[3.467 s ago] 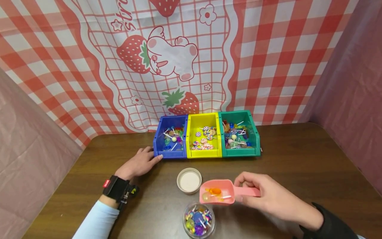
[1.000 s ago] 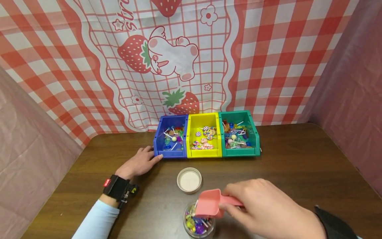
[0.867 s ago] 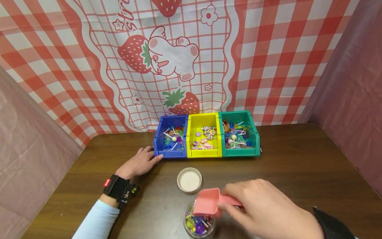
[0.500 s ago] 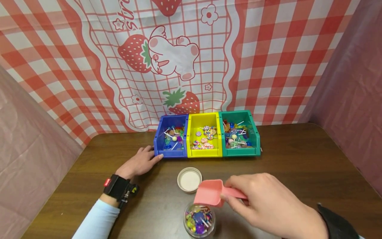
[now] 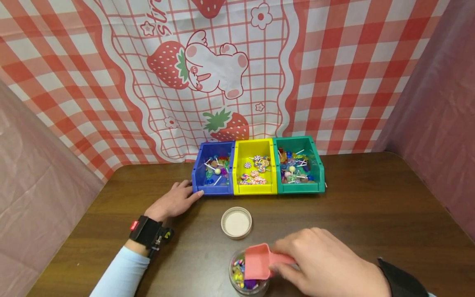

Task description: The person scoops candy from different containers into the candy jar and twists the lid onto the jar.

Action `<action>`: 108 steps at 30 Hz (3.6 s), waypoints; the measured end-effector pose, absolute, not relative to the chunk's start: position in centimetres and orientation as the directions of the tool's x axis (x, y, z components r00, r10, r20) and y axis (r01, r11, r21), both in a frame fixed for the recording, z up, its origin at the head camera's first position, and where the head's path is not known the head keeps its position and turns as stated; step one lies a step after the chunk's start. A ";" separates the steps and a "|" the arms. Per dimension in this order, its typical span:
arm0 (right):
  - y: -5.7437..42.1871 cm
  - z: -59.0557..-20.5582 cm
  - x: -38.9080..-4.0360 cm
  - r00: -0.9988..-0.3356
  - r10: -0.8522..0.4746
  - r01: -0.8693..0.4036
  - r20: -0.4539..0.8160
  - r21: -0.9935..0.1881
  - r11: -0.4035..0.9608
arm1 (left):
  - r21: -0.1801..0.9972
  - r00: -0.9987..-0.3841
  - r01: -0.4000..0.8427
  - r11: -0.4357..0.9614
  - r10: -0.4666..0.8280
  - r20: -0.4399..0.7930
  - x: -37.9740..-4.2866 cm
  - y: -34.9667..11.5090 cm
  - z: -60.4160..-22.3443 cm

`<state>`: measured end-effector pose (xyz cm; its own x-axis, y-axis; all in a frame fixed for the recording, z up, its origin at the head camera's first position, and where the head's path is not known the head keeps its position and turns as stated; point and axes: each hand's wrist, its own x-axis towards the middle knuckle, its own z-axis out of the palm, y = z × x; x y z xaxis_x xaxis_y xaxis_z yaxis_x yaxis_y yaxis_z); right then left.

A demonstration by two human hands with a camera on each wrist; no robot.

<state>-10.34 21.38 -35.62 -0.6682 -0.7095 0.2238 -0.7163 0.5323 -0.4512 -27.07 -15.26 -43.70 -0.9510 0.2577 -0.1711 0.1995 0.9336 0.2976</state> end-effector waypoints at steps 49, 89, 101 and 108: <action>25.9 -35.0 -19.1 -0.931 -0.173 -0.331 0.322 -0.544 0.771 | 0.300 -0.950 0.211 0.930 0.268 -0.162 -26.7 -15.3 -43.4; 24.1 -34.4 -15.5 -0.434 -0.879 -0.767 0.196 -0.592 0.246 | 0.288 -0.948 0.215 0.933 0.271 -0.167 -27.2 -15.2 -43.6; 23.6 -34.6 -15.0 -0.402 -0.875 -0.782 0.268 -0.598 0.177 | 0.284 -0.948 0.210 0.936 0.266 -0.174 -27.2 -15.2 -43.4; 23.1 -34.6 -14.6 -0.421 -0.862 -0.804 0.283 -0.557 0.210 | 0.283 -0.949 0.210 0.936 0.265 -0.171 -27.2 -15.3 -43.4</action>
